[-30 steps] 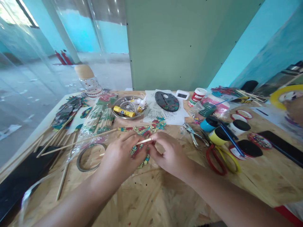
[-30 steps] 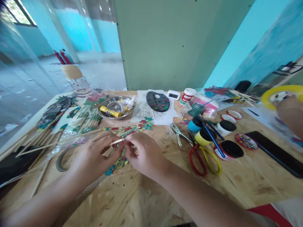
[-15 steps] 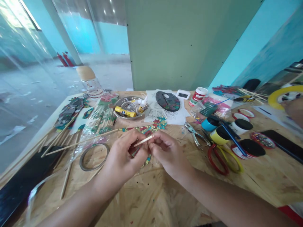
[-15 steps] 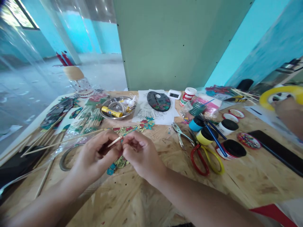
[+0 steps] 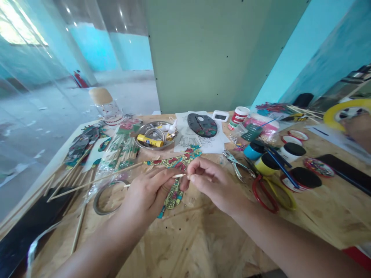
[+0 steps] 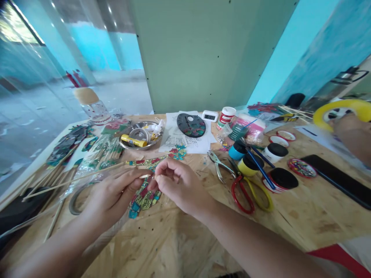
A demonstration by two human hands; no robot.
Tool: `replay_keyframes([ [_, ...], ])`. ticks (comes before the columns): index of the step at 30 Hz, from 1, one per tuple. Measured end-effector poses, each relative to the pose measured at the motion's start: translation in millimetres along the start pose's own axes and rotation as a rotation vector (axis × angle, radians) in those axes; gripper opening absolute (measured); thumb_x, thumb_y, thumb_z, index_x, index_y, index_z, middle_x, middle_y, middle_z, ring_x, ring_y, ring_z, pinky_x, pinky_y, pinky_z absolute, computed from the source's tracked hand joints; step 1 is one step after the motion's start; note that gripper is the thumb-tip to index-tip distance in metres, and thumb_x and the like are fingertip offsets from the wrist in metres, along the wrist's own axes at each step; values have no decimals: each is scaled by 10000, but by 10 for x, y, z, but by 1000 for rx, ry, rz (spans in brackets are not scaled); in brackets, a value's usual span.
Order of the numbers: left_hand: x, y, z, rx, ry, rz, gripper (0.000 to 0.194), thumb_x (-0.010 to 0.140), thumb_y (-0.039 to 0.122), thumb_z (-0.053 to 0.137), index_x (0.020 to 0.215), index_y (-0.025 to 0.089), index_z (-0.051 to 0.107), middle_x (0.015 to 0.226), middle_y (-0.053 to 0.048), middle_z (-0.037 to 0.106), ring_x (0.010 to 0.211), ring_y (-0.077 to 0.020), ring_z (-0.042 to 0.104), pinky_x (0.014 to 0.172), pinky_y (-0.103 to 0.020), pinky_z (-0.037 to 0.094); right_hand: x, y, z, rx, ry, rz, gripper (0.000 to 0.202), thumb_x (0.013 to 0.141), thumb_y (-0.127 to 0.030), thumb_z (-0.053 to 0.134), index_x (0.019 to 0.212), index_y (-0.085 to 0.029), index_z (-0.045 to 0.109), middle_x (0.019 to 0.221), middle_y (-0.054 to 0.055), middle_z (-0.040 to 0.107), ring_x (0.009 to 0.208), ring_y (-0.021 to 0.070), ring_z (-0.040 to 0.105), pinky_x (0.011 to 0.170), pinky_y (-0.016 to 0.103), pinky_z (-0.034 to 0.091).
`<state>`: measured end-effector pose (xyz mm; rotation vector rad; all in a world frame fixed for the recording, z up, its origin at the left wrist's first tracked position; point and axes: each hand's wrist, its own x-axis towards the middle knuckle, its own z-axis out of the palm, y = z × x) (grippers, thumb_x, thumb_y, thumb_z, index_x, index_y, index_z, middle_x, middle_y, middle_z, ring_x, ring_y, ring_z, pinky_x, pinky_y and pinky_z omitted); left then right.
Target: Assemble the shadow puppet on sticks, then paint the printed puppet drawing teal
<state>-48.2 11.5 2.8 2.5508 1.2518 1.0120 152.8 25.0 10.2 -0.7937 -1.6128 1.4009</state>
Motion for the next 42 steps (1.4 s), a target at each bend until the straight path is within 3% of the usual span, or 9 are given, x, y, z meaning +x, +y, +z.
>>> replay_keyframes([
  [5,18,-23,34,9,6,53,222,968,179,463,1092,228,640,866,11,713,807,-105,673,701,-218,486,-7,-17,-19,-20,-29,3,46,840,-241,526,800,-222,538,778,5,697,804,148,663,696,276,503],
  [13,-7,-42,35,43,-30,65,236,966,167,460,1117,240,627,860,15,682,821,-113,656,689,-229,472,9,-7,-21,-9,-28,27,25,807,-230,546,790,-218,533,747,-4,691,691,124,617,617,245,466],
  [19,-14,-87,22,65,-59,74,254,966,178,463,1143,257,627,874,11,670,796,-118,643,682,-248,474,17,13,-12,-7,-1,50,46,830,-214,528,784,-218,529,725,-6,674,751,144,649,676,271,488],
  [24,-59,-85,51,27,9,-24,250,935,276,564,1180,262,608,970,-3,699,792,-117,648,676,-243,498,25,105,32,-110,92,29,34,822,-216,560,794,-208,544,686,-47,554,627,99,510,598,229,414],
  [27,-72,-47,79,-30,71,-91,205,922,258,593,1124,284,617,880,46,697,682,-75,615,624,-207,473,34,168,69,-107,105,45,16,827,-206,566,819,-202,553,700,-58,511,625,88,473,581,214,385],
  [31,-44,7,98,-51,93,-89,218,917,179,587,1098,289,639,939,52,711,827,-64,649,739,-191,486,50,224,106,-66,102,49,20,826,-195,570,830,-197,550,716,-55,523,646,90,483,589,215,385],
  [36,-9,40,86,-51,98,-155,96,904,228,606,963,262,674,816,58,695,688,-67,610,621,-195,468,62,258,127,-44,110,8,24,833,-190,565,813,-194,552,698,-59,530,632,85,486,573,215,378],
  [42,-16,-15,76,49,119,-49,73,912,242,596,928,230,666,840,27,694,693,-88,630,620,-228,471,72,248,129,-39,71,15,22,842,-211,581,839,-193,568,740,-44,561,682,96,536,629,232,429],
])
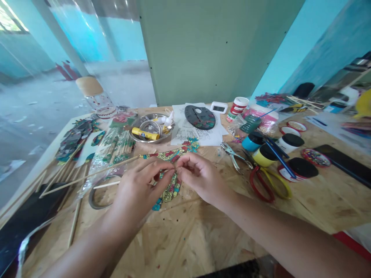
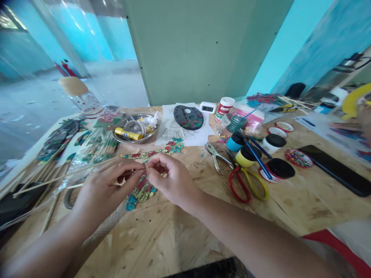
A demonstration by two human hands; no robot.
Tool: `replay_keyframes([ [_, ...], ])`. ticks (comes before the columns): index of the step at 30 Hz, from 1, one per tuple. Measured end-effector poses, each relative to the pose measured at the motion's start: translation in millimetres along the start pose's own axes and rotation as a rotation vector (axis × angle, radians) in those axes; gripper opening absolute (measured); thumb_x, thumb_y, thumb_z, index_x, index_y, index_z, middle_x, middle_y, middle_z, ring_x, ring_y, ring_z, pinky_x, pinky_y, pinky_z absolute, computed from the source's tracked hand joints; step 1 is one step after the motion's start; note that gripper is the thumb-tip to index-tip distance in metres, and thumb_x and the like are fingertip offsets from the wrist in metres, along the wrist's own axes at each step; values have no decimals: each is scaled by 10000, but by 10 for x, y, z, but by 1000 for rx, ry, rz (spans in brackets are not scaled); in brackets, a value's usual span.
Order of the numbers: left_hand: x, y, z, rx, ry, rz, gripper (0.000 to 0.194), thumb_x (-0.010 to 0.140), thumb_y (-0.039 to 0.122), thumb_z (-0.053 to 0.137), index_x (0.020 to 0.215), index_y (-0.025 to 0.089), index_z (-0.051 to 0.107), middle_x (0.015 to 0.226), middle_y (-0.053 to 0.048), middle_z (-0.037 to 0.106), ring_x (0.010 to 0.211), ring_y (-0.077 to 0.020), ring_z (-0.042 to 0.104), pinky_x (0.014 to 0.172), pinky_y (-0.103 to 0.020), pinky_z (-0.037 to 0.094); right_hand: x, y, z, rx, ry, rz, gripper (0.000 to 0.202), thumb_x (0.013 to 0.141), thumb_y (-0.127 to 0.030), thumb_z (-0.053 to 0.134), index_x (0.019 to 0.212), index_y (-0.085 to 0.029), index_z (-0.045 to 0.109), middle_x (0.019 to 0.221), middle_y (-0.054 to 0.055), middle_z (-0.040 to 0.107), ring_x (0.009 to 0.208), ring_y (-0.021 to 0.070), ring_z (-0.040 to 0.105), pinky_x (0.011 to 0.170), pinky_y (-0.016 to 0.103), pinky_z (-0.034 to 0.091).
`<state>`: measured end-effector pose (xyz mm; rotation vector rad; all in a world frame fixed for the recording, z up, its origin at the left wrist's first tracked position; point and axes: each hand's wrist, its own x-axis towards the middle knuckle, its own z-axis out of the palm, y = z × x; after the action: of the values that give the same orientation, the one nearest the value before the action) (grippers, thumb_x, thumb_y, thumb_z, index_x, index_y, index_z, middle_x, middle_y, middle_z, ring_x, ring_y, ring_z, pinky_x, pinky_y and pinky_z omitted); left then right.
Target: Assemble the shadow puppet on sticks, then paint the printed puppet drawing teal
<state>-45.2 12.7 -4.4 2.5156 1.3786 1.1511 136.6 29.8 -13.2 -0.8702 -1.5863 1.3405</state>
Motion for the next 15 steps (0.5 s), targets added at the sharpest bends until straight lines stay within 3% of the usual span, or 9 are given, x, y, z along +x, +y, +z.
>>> replay_keyframes([
  [4,-8,-41,10,16,36,61,76,908,224,613,965,218,663,915,7,718,831,-108,672,726,-239,504,3,8,-2,26,-3,17,29,839,-219,586,846,-197,570,737,-45,561,676,98,539,628,238,430],
  [9,-16,-27,20,10,62,9,49,893,255,643,929,228,663,791,48,703,657,-66,619,611,-206,467,0,26,11,75,6,14,36,845,-226,578,833,-198,560,712,-43,563,660,107,546,620,249,425],
  [15,-3,7,8,-77,54,27,38,880,183,632,872,216,649,792,44,697,677,-56,617,605,-180,469,-2,25,-4,95,-27,39,46,862,-242,594,860,-199,576,705,-49,568,638,97,527,598,233,419],
])
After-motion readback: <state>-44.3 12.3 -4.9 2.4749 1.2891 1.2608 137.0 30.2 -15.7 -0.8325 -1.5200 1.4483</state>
